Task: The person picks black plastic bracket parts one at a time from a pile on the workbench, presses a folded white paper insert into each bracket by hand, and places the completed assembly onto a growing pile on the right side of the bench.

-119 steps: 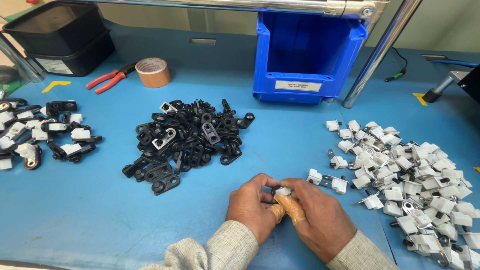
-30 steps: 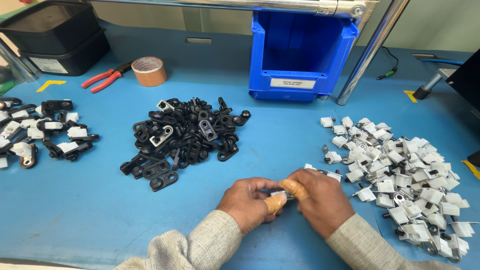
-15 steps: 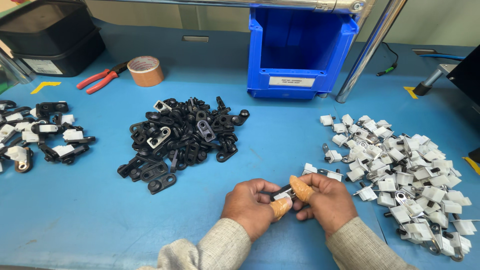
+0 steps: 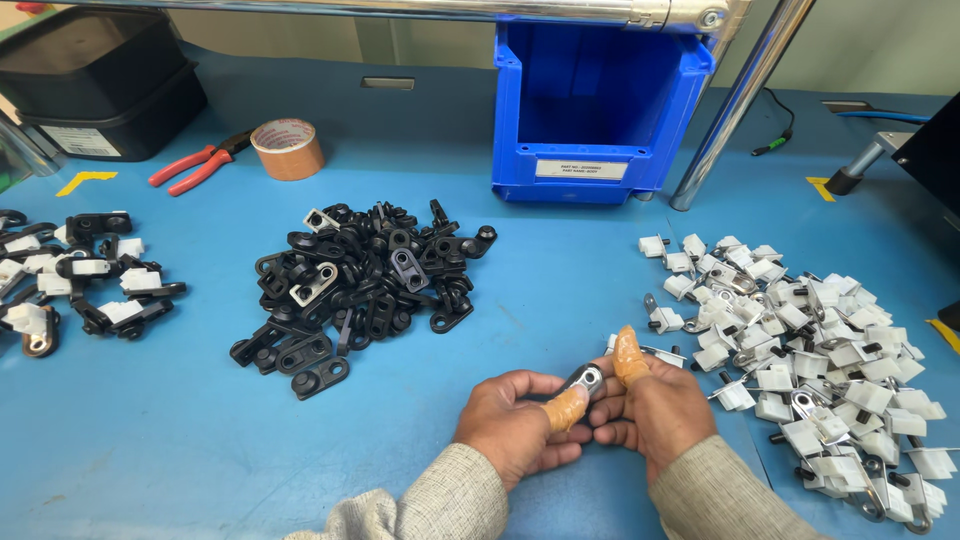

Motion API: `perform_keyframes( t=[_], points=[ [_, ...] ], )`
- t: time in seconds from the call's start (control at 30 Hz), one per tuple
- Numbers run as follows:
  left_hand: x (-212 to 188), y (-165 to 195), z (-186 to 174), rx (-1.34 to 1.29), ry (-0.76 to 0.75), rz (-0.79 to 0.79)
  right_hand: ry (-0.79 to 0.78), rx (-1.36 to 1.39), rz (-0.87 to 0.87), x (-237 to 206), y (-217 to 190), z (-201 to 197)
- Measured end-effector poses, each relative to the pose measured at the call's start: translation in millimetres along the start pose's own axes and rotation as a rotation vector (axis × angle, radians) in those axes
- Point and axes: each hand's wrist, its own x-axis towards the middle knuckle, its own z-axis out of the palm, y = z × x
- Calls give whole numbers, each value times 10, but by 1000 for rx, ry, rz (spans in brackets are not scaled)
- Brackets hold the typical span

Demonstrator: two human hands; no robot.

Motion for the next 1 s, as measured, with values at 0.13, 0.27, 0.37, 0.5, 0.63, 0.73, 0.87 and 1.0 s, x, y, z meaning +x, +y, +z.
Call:
perform_keyframes(
  t=[0.13, 0.27, 0.37, 0.5, 0.63, 0.73, 0.87, 1.0],
  points=[
    [-13, -4, -44, -161, -52, -26, -12, -15, 11, -123, -33, 17],
    [-42, 36, -65, -179, -103, -42, 35, -193, -19, -83, 8, 49],
    [-30, 46, -62, -184, -112, -55, -17, -239, -51, 12, 45, 6],
    [28, 16, -27, -146, -109, -31, -1, -164, -63, 113, 104, 30],
    [147, 43, 36, -128, 4, -73, 160, -53, -47, 146, 117, 223],
    [195, 52, 36, -116, 11, -88, 149, -44, 26, 135, -7, 234],
    [237, 61, -29, -164, -28, -125, 9, -34, 13, 28, -84, 136],
    [252, 22, -47, -165, -41, -115, 18, -40, 43, 12, -75, 107]
  ],
)
